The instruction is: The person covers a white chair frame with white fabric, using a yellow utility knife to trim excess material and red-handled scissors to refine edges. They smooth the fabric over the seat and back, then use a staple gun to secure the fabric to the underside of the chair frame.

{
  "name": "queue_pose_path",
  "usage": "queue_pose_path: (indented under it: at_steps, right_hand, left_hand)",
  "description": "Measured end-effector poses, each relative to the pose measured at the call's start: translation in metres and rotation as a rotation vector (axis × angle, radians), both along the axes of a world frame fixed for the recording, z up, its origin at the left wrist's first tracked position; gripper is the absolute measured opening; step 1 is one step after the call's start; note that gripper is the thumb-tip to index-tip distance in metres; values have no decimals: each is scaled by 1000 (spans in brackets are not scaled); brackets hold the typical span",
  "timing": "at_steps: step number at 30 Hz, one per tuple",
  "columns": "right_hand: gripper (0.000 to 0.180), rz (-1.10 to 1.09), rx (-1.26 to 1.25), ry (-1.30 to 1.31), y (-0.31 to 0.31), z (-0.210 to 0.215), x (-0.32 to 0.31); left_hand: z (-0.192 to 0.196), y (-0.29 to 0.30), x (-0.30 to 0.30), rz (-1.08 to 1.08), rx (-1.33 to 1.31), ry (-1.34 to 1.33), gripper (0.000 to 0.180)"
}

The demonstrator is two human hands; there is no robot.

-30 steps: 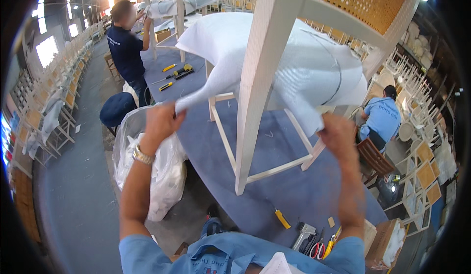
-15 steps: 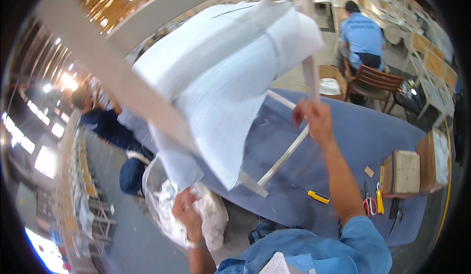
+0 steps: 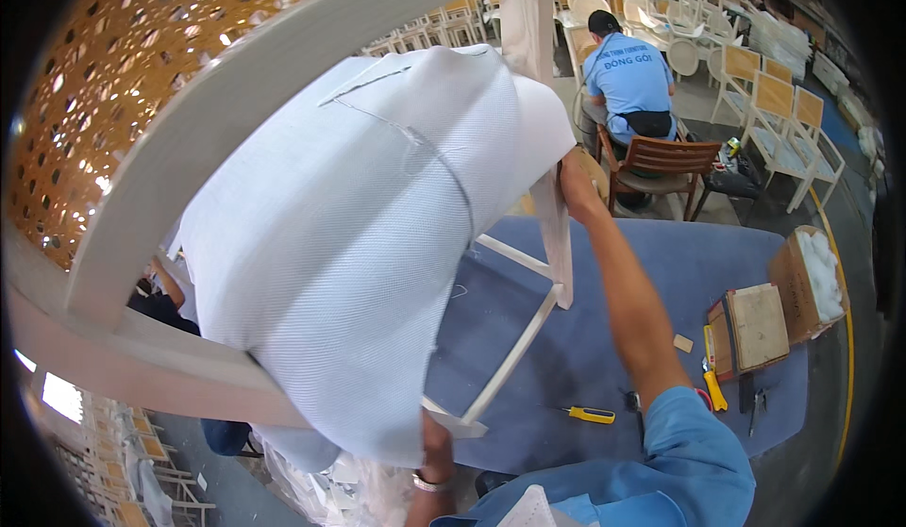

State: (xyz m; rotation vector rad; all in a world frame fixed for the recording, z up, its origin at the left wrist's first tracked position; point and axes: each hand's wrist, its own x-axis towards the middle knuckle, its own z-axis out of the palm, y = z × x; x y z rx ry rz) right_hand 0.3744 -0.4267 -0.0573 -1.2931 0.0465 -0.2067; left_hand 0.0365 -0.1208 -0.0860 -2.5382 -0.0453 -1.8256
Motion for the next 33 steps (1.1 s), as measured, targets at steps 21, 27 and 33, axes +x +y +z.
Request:
queue_pose_path:
  at_steps: [21,27,33]
  right_hand:
    - [20,-81,-386,-557,-50,138,-264]
    - [45,-226,-677,-963,18,263,-173]
    - [73,62,-1278,-600,105,258,-146]
  left_hand:
    - [35,344,197,-353,-1101,527,34]
    - [142,326,105,-351,-887,-237,53]
    - [251,162,55,-652,-484,459,41]
